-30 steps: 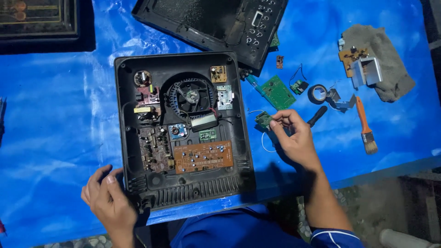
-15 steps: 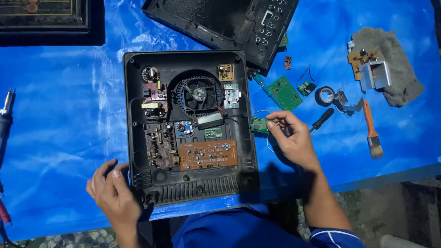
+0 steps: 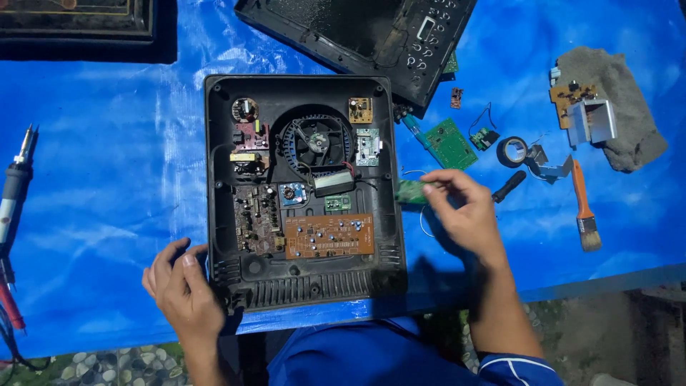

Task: Reassembling the internal components of an induction cooker, including circuit boards and wiring.

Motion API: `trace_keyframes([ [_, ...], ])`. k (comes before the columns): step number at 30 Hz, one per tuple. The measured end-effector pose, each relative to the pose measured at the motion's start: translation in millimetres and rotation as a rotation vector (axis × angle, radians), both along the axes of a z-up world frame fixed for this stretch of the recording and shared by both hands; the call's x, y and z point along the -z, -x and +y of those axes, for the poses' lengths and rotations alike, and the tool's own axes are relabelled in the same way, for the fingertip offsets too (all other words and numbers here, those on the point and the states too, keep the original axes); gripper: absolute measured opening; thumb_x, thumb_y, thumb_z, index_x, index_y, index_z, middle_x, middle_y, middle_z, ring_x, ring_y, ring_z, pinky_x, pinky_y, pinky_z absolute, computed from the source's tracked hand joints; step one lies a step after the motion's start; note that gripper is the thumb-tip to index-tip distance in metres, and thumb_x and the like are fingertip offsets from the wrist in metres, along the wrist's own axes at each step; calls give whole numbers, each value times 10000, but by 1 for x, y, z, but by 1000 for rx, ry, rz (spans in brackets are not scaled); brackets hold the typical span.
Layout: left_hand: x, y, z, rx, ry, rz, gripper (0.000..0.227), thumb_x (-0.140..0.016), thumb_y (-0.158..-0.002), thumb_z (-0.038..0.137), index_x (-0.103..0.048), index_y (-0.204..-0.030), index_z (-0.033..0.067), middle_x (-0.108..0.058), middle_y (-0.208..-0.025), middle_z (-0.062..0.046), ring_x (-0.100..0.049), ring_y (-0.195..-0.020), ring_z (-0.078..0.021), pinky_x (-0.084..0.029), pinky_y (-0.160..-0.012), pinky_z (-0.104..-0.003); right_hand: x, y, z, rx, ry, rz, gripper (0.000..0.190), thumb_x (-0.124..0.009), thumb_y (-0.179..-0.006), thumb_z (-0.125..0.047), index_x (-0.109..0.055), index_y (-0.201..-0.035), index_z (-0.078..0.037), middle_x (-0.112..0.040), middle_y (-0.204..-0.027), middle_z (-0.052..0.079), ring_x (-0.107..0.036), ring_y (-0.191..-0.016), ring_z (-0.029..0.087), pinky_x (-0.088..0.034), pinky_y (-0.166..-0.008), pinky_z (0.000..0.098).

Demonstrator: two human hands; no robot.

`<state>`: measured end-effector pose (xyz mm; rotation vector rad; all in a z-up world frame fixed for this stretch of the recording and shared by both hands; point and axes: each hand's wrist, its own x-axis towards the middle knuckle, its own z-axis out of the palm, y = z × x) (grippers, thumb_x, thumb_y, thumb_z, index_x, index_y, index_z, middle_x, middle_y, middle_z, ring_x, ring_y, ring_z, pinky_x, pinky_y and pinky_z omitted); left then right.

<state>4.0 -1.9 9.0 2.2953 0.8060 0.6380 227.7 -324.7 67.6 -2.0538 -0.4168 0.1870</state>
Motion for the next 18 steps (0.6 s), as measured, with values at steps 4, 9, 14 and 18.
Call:
trace_keyframes([
  [4, 2, 0, 1, -9, 10, 14, 395, -399, -1132, 193, -735, -1035, 7, -629, -1320, -186, -499, -1249, -325, -265, -1135, -481, 6, -11, -12, 78, 46, 24, 159, -689, -949, -45, -720, -1096, 5, -601, -800, 8, -503, -703, 86, -428, -635, 218],
  [9, 3, 1, 1, -5, -1, 15, 385, -401, -1124, 183, -737, -1042, 12, -628, -1316, -182, -490, -1241, -325, -262, -1138, -479, 18, -18, -13, 11, 477, -471, 180, -742, -886, -118, -748, -1037, -20, -681, -1211, 145, -599, -1143, 326, -443, -1029, 444],
  [14, 3, 0, 1, -2, -10, 4, 369, -413, -1116, 160, -737, -1040, 1, -636, -1301, -191, -504, -1234, -330, -267, -1138, -480, -1, -16, 27, -131, 352, -539, 183, -742, -877, -76, -748, -1049, -14, -710, -1144, 143, -610, -1070, 280, -483, -962, 406],
  [18, 6, 1, 2, -3, -6, -4, 376, -401, -1107, 158, -740, -1046, 7, -638, -1296, -193, -505, -1252, -333, -267, -1136, -489, -7, -10, 64, -424, 263, -592, 297, -781, -843, -78, -710, -1125, -23, -657, -1172, 124, -597, -1048, 285, -478, -954, 402],
])
